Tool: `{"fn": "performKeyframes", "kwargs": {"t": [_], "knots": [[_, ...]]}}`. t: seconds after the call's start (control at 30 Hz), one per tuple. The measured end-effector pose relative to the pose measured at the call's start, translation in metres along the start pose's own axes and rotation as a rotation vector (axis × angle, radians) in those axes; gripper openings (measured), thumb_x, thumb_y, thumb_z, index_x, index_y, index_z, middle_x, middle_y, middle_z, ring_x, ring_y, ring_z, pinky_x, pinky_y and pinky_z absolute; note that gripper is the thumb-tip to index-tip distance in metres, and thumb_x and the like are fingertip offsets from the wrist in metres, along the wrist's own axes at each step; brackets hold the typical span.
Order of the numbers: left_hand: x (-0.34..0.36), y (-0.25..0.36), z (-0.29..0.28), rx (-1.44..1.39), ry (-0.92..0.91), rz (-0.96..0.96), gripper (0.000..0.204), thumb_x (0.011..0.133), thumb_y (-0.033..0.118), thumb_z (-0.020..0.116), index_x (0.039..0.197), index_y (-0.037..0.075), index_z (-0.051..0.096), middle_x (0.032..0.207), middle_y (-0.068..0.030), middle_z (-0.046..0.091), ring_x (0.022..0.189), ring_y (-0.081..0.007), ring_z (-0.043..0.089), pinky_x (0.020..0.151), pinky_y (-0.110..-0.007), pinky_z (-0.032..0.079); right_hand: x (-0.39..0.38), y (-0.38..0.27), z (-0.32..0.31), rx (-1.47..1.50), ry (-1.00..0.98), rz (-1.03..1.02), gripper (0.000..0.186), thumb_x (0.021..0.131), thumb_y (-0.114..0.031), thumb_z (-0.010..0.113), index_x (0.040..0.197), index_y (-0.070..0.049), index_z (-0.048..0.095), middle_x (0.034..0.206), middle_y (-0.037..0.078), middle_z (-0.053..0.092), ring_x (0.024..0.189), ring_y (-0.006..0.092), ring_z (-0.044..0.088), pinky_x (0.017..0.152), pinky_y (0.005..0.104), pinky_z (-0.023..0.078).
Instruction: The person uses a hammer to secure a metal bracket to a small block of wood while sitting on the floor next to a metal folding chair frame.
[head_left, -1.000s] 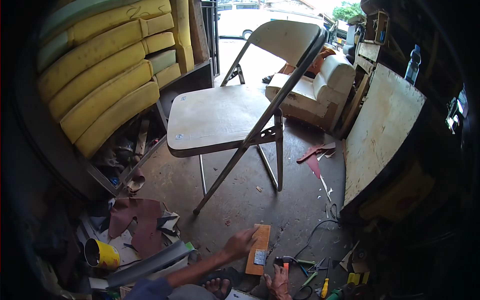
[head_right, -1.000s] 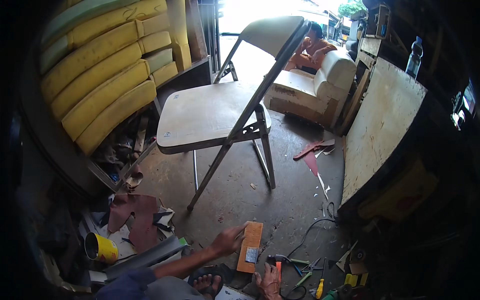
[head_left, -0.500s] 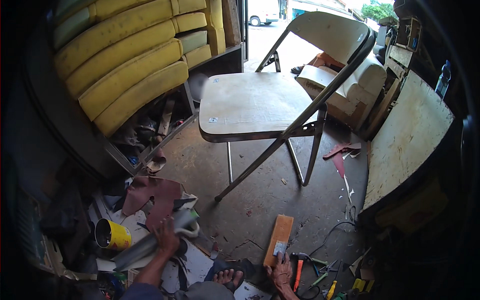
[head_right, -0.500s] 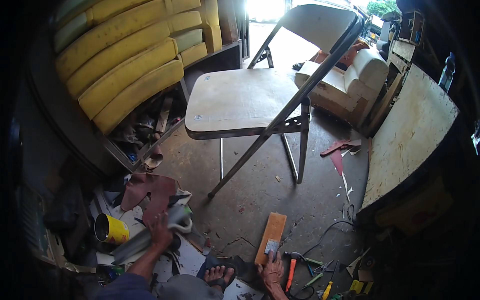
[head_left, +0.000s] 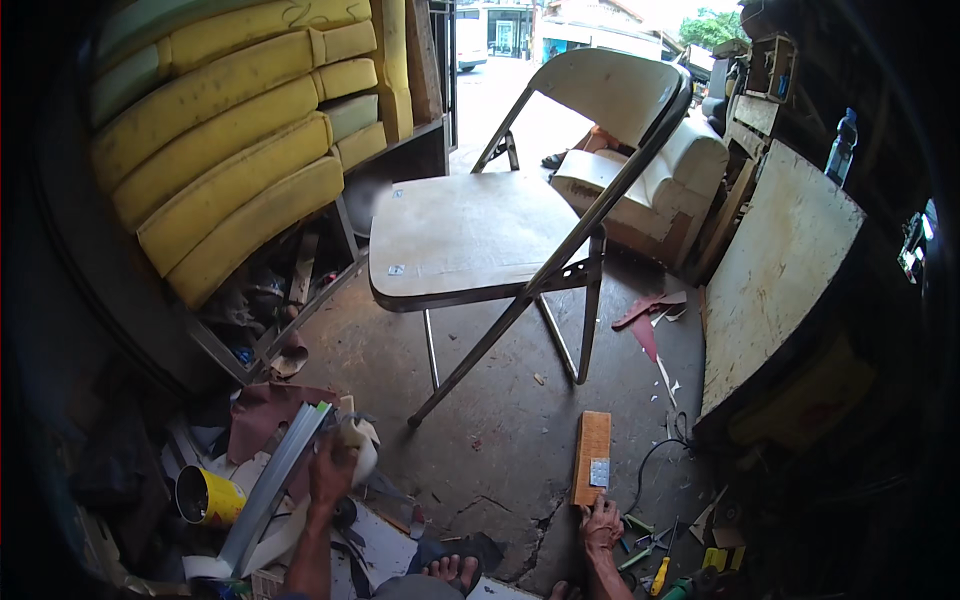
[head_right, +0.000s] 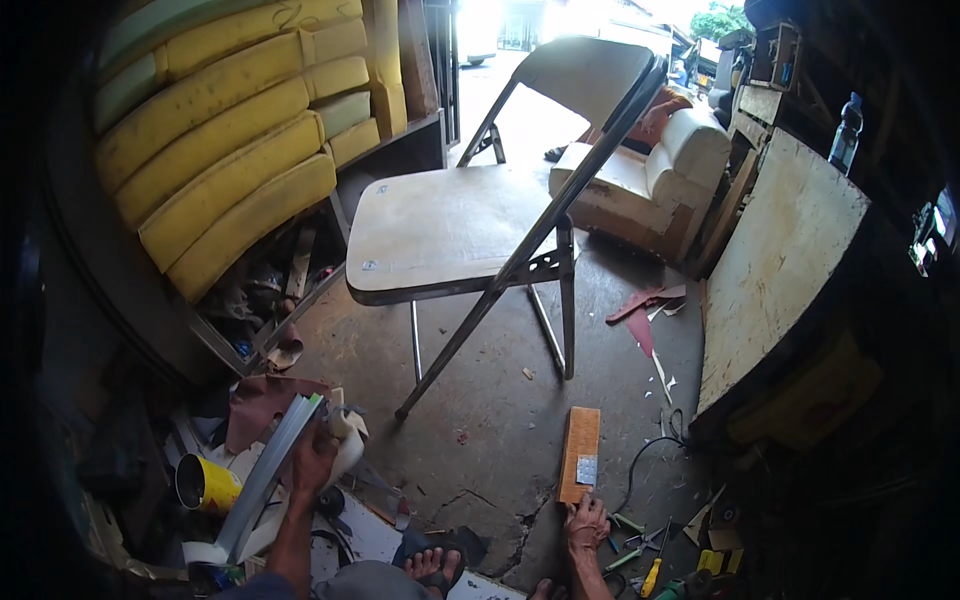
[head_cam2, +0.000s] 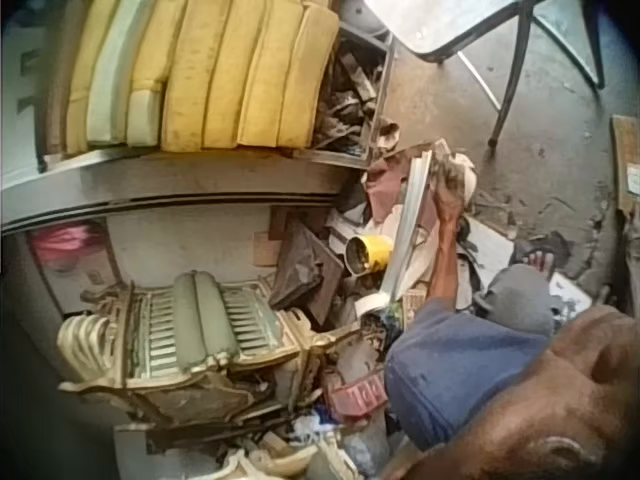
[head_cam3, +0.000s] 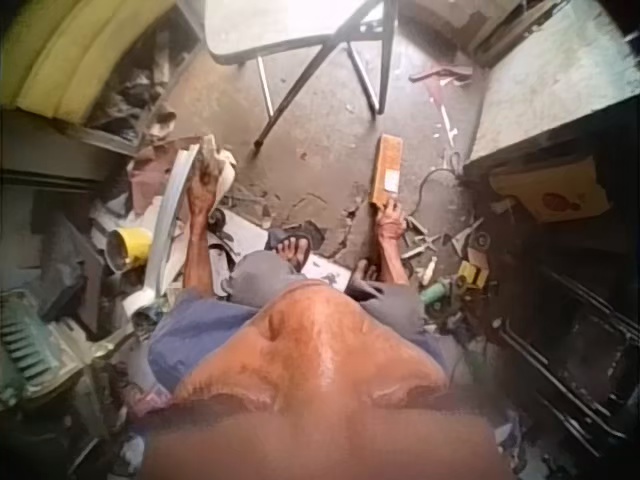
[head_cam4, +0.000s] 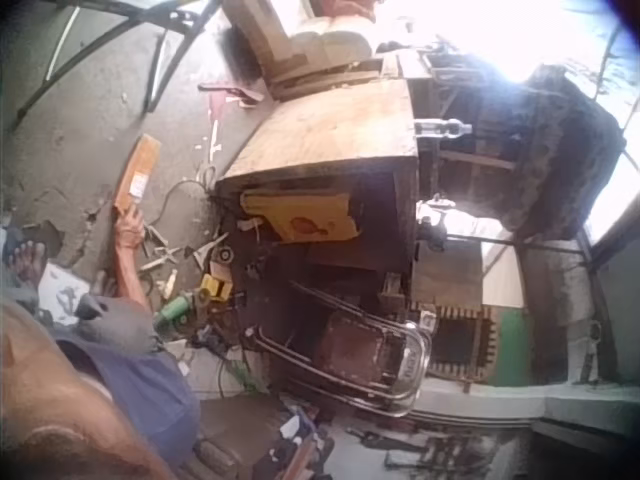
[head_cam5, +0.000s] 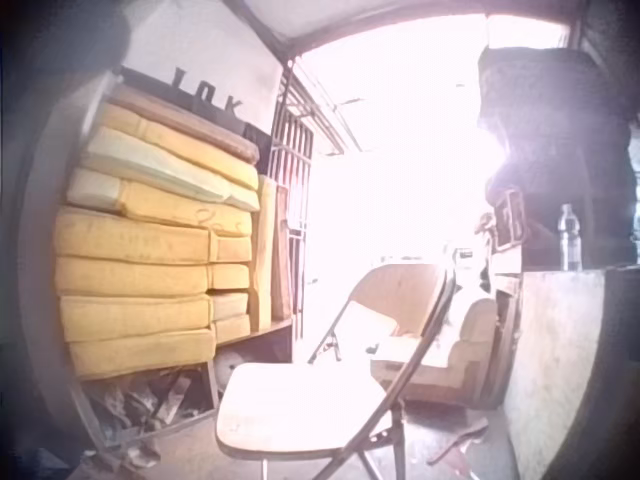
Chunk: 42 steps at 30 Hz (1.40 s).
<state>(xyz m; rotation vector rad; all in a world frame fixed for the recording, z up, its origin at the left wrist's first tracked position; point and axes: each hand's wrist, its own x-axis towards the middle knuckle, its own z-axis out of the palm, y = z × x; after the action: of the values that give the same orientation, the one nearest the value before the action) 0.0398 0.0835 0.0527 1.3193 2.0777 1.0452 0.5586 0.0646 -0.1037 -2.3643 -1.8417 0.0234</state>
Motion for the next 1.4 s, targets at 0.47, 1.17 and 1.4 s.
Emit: {"fn": "performKeyframes", "kwargs": {"t": [0.47, 1.17, 1.4], "knots": [[-0.039, 0.166, 0.013, -0.536, -0.855, 0.42, 0.059, 0.1, 0.042, 0.049, 0.147, 0.008, 0.048, 0.107, -0.017, 0.066, 0.108, -0.0313, 0.063, 0.096, -0.043, 0.044, -0.106, -0.035, -0.012, 0.619, -0.251, -0.188, 0.048, 0.092, -0.023, 0.064, 0.137, -0.009, 0.052, 0.113, 0.022, 0.063, 0.099, 0.045, 0.065, 0.083, 0.0536, 0.055], [-0.238, -0.027, 0.196, 0.863, -0.577, -0.423, 0.088, 0.097, 0.075, 0.01, 0.159, 0.016, 0.031, 0.164, -0.0087, 0.032, 0.151, -0.0269, 0.027, 0.124, -0.041, 0.014, -0.111, -0.033, 0.001, 0.658, -0.328, -0.073, 0.037, 0.093, -0.022, 0.06, 0.126, -0.005, 0.056, 0.106, 0.019, 0.062, 0.097, 0.0412, 0.064, 0.083, 0.0495, 0.054], [-0.235, -0.023, 0.2, 0.994, -0.616, -0.331, 0.074, 0.103, 0.064, 0.015, 0.157, 0.017, 0.034, 0.162, -0.006, 0.035, 0.149, -0.0233, 0.031, 0.122, -0.04, 0.022, -0.058, 0.009, -0.037, 0.745, -0.153, -0.134, 0.038, 0.091, -0.019, 0.06, 0.126, -0.003, 0.06, 0.104, 0.02, 0.064, 0.097, 0.0382, 0.066, 0.088, 0.0458, 0.054]]}}
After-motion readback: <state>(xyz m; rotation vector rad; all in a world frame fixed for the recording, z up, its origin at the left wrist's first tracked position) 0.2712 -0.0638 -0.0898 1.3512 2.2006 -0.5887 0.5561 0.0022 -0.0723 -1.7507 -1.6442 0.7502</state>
